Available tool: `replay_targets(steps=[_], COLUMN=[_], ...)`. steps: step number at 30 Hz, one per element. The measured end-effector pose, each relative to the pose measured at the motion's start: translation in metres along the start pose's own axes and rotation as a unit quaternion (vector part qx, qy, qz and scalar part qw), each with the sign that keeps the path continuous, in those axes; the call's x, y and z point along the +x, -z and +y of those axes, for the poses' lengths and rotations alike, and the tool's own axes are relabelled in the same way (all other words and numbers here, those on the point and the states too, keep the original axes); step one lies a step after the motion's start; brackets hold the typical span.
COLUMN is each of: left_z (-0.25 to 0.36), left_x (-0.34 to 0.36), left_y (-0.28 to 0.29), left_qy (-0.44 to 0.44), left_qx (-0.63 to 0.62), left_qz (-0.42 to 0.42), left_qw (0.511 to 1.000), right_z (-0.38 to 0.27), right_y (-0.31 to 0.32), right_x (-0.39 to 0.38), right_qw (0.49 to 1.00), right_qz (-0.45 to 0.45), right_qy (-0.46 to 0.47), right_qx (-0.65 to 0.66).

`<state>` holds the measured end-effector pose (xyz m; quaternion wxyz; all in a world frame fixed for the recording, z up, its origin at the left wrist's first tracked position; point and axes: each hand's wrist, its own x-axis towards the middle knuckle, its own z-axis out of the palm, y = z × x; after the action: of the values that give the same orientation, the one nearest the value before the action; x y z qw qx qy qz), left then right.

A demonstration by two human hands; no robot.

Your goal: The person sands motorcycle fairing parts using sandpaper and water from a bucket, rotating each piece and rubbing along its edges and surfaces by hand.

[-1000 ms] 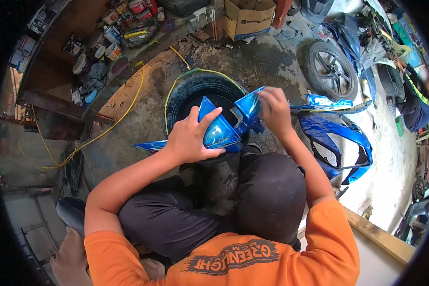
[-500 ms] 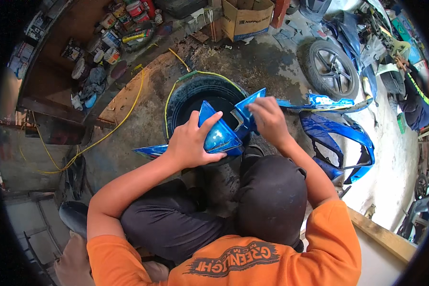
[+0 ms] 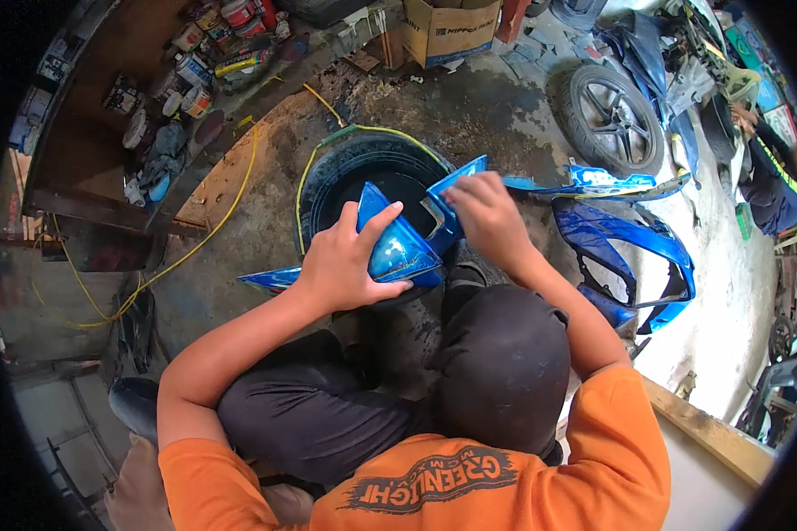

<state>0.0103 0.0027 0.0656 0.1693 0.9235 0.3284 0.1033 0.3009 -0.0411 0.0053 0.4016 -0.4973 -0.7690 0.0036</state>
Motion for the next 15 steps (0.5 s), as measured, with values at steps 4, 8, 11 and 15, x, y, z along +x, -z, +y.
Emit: replay_targets(steps=[4, 8, 11, 15], left_z=[0.002, 0.003, 0.001, 0.002], left_x=[0.001, 0.001, 0.000, 0.002], left_y=[0.002, -0.002, -0.001, -0.002], left_qy=[-0.015, -0.006, -0.006, -0.013], left_qx=[-0.004, 0.003, 0.004, -0.002], left_qz=[0.020, 0.005, 0.005, 0.012], left_qw=[1.000, 1.000, 1.000, 1.000], right_z=[0.023, 0.008, 0.007, 0.022], right_y=[0.012, 0.003, 0.008, 0.013], right_x=[0.013, 0.005, 0.008, 0.012], right_qw=[0.994, 1.000, 0.999, 0.994], right_qz=[0.067, 0.008, -0.021, 0.042], right_qy=[-0.061, -0.011, -0.014, -0.077], right_qx=[-0.056, -0.024, -0.037, -0.065])
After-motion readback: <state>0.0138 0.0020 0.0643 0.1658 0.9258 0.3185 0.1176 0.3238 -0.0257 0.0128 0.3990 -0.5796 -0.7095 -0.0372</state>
